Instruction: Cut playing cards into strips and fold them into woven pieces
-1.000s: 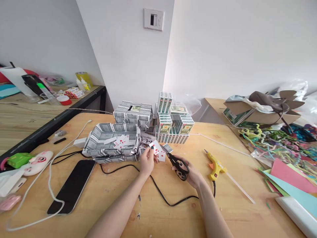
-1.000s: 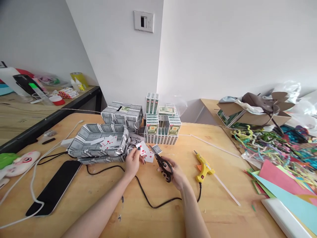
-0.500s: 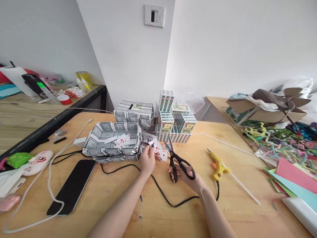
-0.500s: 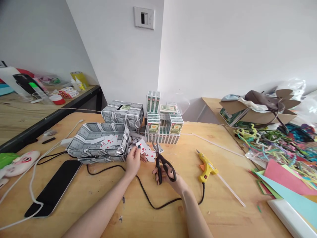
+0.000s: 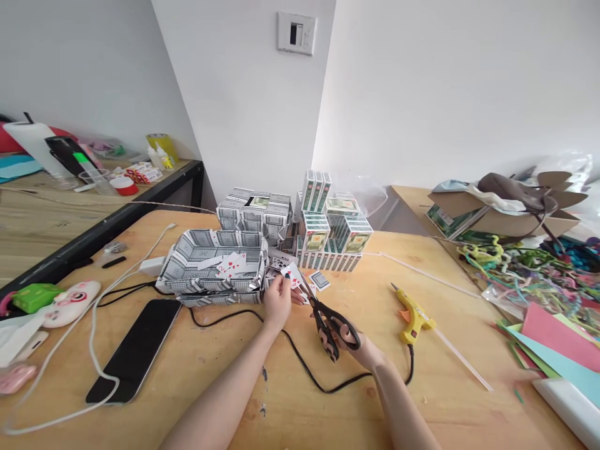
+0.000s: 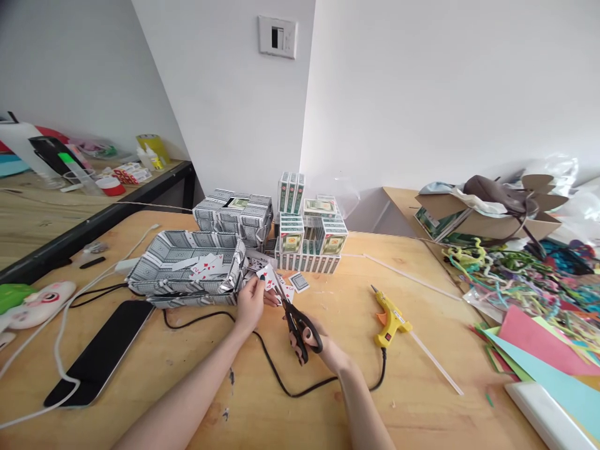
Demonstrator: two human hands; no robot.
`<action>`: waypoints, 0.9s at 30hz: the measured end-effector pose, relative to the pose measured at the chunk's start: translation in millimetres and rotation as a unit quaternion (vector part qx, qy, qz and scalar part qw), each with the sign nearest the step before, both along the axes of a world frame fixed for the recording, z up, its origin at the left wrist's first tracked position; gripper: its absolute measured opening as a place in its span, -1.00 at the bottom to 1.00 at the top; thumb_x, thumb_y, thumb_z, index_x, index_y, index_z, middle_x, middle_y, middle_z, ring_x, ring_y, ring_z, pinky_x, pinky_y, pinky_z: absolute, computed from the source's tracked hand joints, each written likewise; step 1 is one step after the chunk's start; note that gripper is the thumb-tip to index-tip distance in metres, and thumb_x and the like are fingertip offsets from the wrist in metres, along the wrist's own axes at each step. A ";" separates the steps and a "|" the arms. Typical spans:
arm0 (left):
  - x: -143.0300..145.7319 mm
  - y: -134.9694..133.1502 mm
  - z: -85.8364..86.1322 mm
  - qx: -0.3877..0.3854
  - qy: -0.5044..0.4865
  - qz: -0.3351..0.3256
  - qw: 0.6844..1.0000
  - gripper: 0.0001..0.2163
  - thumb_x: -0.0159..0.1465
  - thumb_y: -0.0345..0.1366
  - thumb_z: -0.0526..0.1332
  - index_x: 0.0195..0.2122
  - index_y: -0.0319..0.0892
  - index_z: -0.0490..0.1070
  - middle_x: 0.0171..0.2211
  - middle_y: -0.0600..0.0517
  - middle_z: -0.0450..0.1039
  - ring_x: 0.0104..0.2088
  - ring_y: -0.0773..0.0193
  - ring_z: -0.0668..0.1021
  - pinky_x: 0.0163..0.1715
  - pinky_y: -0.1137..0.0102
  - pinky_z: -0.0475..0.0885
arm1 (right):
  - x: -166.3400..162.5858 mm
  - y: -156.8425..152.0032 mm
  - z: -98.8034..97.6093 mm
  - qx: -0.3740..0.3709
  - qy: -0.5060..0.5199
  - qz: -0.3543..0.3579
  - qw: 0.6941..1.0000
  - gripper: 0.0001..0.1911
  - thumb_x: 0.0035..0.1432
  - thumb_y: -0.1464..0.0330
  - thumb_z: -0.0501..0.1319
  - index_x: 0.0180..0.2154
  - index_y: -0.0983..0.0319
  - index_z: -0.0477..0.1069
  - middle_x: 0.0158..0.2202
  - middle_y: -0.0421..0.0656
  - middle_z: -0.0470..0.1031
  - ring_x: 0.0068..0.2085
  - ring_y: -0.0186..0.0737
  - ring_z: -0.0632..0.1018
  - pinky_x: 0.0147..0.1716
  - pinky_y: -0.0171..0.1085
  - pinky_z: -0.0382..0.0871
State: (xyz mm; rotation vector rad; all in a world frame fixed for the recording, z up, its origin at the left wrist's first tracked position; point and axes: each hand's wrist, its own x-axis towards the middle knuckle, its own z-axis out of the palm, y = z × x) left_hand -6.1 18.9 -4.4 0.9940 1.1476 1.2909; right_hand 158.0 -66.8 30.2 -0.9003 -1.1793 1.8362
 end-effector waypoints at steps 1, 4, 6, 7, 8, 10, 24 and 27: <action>0.1 -0.5 -0.3 0.001 0.003 -0.008 1.000 -0.85 0.14 -0.20 0.03 -0.50 -0.14 0.17 -0.63 0.09 0.41 -0.72 0.31 0.46 -0.79 0.47 0.31 | -1.2 0.5 0.9 0.000 -0.004 -0.005 1.000 -0.35 -0.16 -0.05 0.21 -0.11 0.25 0.33 -0.44 -0.16 0.35 -0.55 -0.35 0.30 -0.64 -0.37 0.21; 1.0 -2.3 0.1 0.004 0.005 -0.022 1.000 -0.83 0.14 -0.20 0.02 -0.52 -0.14 0.15 -0.62 0.08 0.43 -0.72 0.31 0.46 -0.79 0.46 0.33 | -4.3 2.7 1.6 -0.007 -0.030 -0.021 0.999 -0.40 -0.16 -0.01 0.24 -0.16 0.25 0.34 -0.50 -0.19 0.31 -0.57 -0.37 0.28 -0.66 -0.39 0.18; 1.6 -3.8 0.9 0.005 -0.003 -0.033 0.999 -0.83 0.14 -0.19 0.03 -0.53 -0.14 0.15 -0.62 0.08 0.43 -0.72 0.30 0.45 -0.78 0.45 0.33 | -6.3 3.6 0.2 -0.015 -0.047 -0.037 0.998 -0.49 -0.10 0.03 0.23 -0.19 0.26 0.34 -0.53 -0.21 0.30 -0.60 -0.39 0.27 -0.68 -0.41 0.16; 1.9 -4.7 1.3 0.006 -0.006 -0.041 0.999 -0.83 0.14 -0.19 0.04 -0.53 -0.14 0.14 -0.63 0.08 0.43 -0.72 0.30 0.45 -0.78 0.44 0.34 | -7.2 3.7 -0.8 -0.018 -0.052 -0.044 0.998 -0.53 -0.06 0.05 0.21 -0.21 0.26 0.34 -0.54 -0.22 0.30 -0.61 -0.40 0.27 -0.69 -0.41 0.15; 2.2 -5.6 1.6 0.007 -0.005 -0.050 0.999 -0.82 0.14 -0.18 0.05 -0.53 -0.14 0.14 -0.63 0.08 0.42 -0.72 0.31 0.45 -0.77 0.44 0.34 | -8.0 3.6 -2.1 -0.020 -0.051 -0.049 0.997 -0.57 -0.03 0.06 0.19 -0.24 0.27 0.34 -0.55 -0.22 0.30 -0.62 -0.40 0.27 -0.69 -0.41 0.15; 2.6 -7.6 1.9 0.012 0.006 -0.065 0.998 -0.80 0.15 -0.16 0.05 -0.53 -0.14 0.14 -0.65 0.10 0.40 -0.73 0.31 0.44 -0.76 0.42 0.36 | -9.4 2.6 -4.4 -0.024 -0.042 -0.054 0.997 -0.60 0.00 0.07 0.17 -0.28 0.27 0.33 -0.53 -0.20 0.32 -0.62 -0.39 0.29 -0.69 -0.40 0.16; 4.1 -9.6 2.0 0.016 0.012 -0.070 0.997 -0.80 0.15 -0.16 0.05 -0.53 -0.14 0.14 -0.68 0.15 0.33 -0.75 0.35 0.41 -0.77 0.42 0.37 | -12.6 1.3 -8.3 -0.035 -0.022 -0.071 0.997 -0.54 -0.04 0.02 0.18 -0.23 0.24 0.34 -0.51 -0.18 0.33 -0.59 -0.35 0.30 -0.66 -0.36 0.16; 4.2 -8.9 1.2 0.013 0.009 -0.059 0.998 -0.80 0.15 -0.15 0.05 -0.52 -0.14 0.14 -0.67 0.12 0.35 -0.74 0.33 0.42 -0.76 0.41 0.39 | -11.3 1.2 -9.0 -0.035 -0.034 -0.073 0.996 -0.53 -0.03 0.01 0.17 -0.21 0.24 0.34 -0.51 -0.17 0.34 -0.58 -0.34 0.31 -0.66 -0.36 0.15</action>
